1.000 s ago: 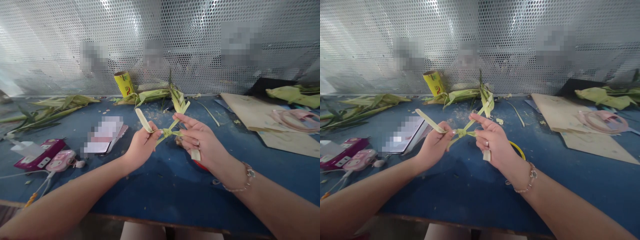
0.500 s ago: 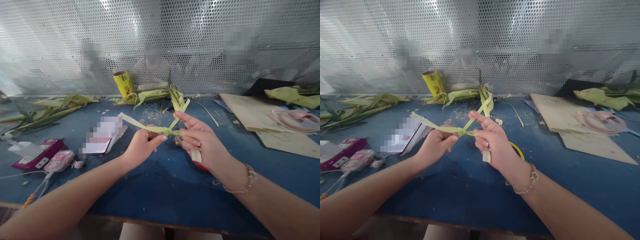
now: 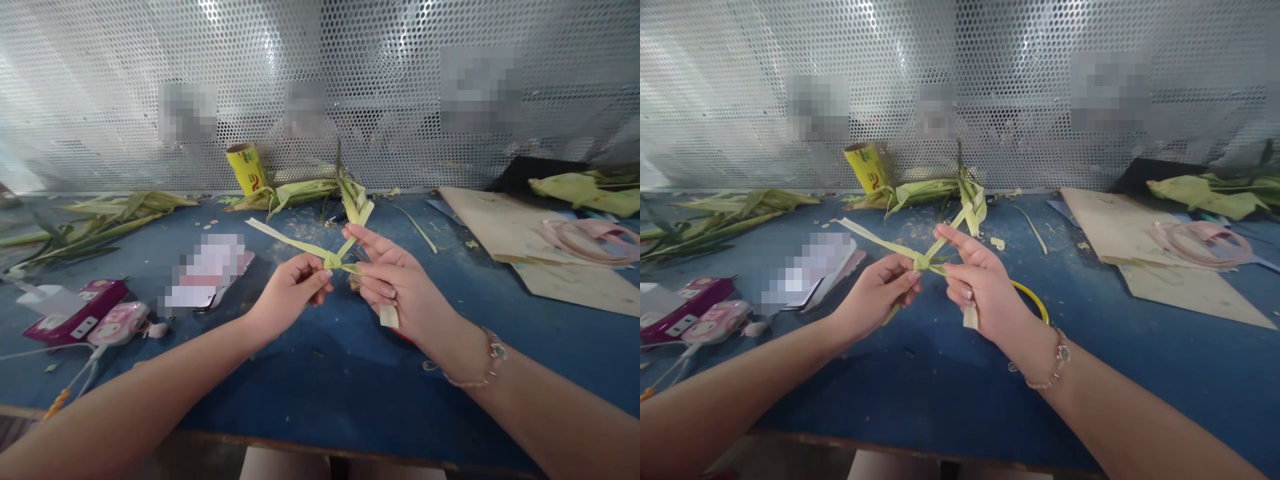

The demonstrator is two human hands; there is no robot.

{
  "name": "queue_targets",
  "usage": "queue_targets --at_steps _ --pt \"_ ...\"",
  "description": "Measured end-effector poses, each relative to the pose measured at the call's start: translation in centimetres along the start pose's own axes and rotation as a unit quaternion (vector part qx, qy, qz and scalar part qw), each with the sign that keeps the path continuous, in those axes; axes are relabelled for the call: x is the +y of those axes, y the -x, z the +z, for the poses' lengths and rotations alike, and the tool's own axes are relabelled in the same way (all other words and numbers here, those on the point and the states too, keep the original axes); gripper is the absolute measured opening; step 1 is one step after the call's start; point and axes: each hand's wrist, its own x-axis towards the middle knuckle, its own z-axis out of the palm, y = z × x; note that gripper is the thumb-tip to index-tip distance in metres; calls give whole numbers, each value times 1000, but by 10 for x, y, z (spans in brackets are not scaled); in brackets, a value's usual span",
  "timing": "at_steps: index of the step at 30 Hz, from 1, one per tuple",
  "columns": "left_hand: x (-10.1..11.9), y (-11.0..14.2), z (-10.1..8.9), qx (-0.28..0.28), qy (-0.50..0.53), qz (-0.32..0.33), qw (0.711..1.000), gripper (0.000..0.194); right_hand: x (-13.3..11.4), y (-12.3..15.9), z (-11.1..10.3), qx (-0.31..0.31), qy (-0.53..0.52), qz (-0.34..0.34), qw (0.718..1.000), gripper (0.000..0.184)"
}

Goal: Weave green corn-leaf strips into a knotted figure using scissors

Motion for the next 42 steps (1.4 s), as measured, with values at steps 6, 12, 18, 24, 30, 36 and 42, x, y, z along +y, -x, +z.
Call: queue_targets --at_steps 6,12,18,24,30,36,42 --pt "2 1 -2 -1 81 -7 997 8 1 1 2 2 -21 17 1000 42" --pt "6 2 -1 24 89 -15 996 12 2 1 3 1 -19 25 1000 44" --pt "4 1 -2 26 106 -2 994 10 2 2 2 1 -22 33 999 47" --pt "4 0 -3 22 129 -4 991 10 2 2 2 0 -18 32 999 48" --pt "4 0 -2 18 123 -8 992 8 1 2 2 -9 -16 30 999 48" --pt "5 -1 -2 24 116 -16 993 8 1 3 3 -13 -9 31 999 49" --pt "5 0 -3 28 111 -19 993 7 0 3 3 -19 -8 35 999 47"
